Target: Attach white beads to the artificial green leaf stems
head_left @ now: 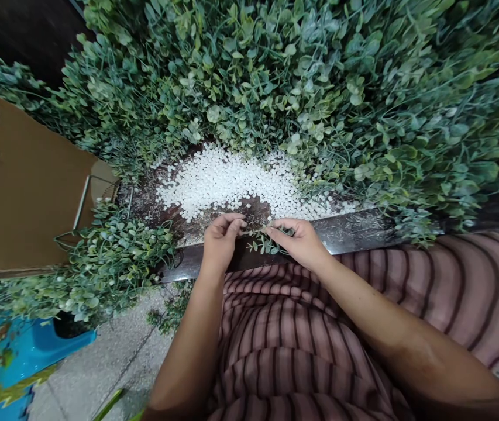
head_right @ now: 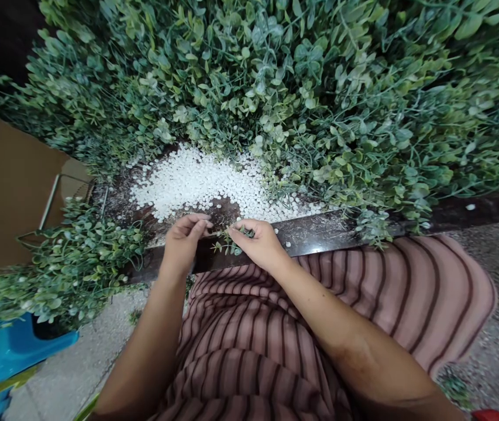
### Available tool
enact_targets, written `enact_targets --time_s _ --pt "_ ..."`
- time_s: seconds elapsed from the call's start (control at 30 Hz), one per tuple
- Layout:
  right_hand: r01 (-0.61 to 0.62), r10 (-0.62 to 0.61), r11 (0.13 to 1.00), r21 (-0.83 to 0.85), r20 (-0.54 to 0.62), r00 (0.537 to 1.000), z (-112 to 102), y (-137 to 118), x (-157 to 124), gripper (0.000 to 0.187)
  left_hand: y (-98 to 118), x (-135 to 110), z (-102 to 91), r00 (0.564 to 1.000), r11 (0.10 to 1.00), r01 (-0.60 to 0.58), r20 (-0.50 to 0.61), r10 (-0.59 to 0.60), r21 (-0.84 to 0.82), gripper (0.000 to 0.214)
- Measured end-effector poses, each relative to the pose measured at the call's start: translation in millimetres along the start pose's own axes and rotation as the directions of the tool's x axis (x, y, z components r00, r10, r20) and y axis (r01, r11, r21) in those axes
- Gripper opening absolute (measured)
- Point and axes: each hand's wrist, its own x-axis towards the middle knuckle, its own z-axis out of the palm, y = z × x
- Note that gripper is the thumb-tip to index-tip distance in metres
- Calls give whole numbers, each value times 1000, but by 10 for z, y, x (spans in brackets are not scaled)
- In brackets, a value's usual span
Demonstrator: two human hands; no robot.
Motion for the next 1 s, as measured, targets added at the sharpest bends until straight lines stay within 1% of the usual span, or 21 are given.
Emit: enact_targets --time_s 0.07,0.17,0.23,0.3,0.5,0.67,0.8,1.0 --pt "-9 9 999 40 -7 1000 6 9 -2 24 42 -95 96 992 985 92 93 -79 -145 17" --pt "-3 5 996 85 -22 1000 9 24 -4 21 83 -175 196 967 934 214 196 -161 -288 20" --pt "13 -10 997 81 -39 999 6 32 -5 19 89 -191 227 958 902 253 217 -185 -349 22" --pt "22 -20 998 59 -45 999 -1 37 -5 18 82 -193 240 958 883 265 211 -195 -387 23" --pt "18 -17 999 41 -37 999 -13 29 -6 20 53 -191 237 952 885 289 208 -225 -364 21" --pt "90 -90 996 -5 -47 995 5 23 -13 16 24 -175 233 953 876 269 240 -183 -400 21" --pt "152 -155 987 -46 -79 985 23 23 -23 13 11 -167 243 946 853 298 253 -203 -428 19" --pt "179 -185 981 -76 -97 978 36 33 -32 13 38 -162 259 931 818 338 292 -219 -464 19"
